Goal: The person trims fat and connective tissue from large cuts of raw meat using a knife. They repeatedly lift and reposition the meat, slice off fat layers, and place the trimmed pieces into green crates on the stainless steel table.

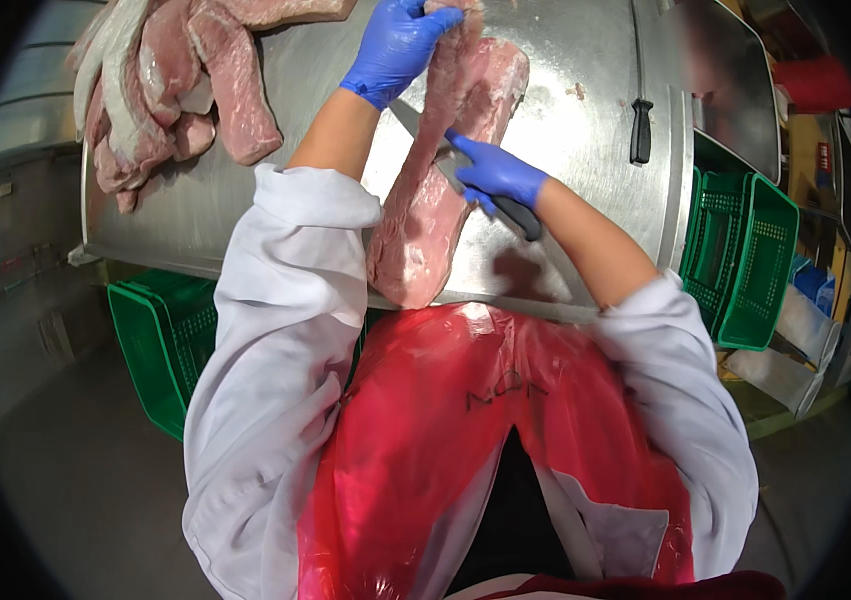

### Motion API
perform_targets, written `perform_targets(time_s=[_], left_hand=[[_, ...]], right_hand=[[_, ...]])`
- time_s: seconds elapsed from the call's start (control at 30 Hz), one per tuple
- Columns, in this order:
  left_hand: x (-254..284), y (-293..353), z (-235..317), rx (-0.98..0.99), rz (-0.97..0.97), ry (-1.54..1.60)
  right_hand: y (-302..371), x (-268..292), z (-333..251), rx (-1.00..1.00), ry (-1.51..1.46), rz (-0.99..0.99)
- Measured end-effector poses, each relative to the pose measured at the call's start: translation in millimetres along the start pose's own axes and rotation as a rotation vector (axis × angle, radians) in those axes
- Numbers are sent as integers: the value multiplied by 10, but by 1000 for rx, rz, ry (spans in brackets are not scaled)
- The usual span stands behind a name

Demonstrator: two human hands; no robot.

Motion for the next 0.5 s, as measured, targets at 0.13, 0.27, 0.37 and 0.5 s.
perform_targets(time_s=[0.13, 0.27, 0.37, 0.5], left_hand=[[199, 296, 516, -91, 110, 82], [592, 521, 912, -74, 181, 212], [589, 706, 1185, -82, 167, 294], [1128, 953, 1225, -225, 244, 348]], right_hand=[[415, -225, 147, 71, 107, -202], [871, -412, 101, 47, 284, -244], [438, -693, 18, -49, 59, -183], [919, -769, 47, -12, 218, -380]])
Point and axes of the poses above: each hand's wrist, its own y-axis away from the middle knuckle, its own x-axis out of the back of the hand, z = x × y, the point moved 1 cm from there along -y, towards the middle knuckle, and after that the axes turned 11 degrees about z, right-handed, at the moved point
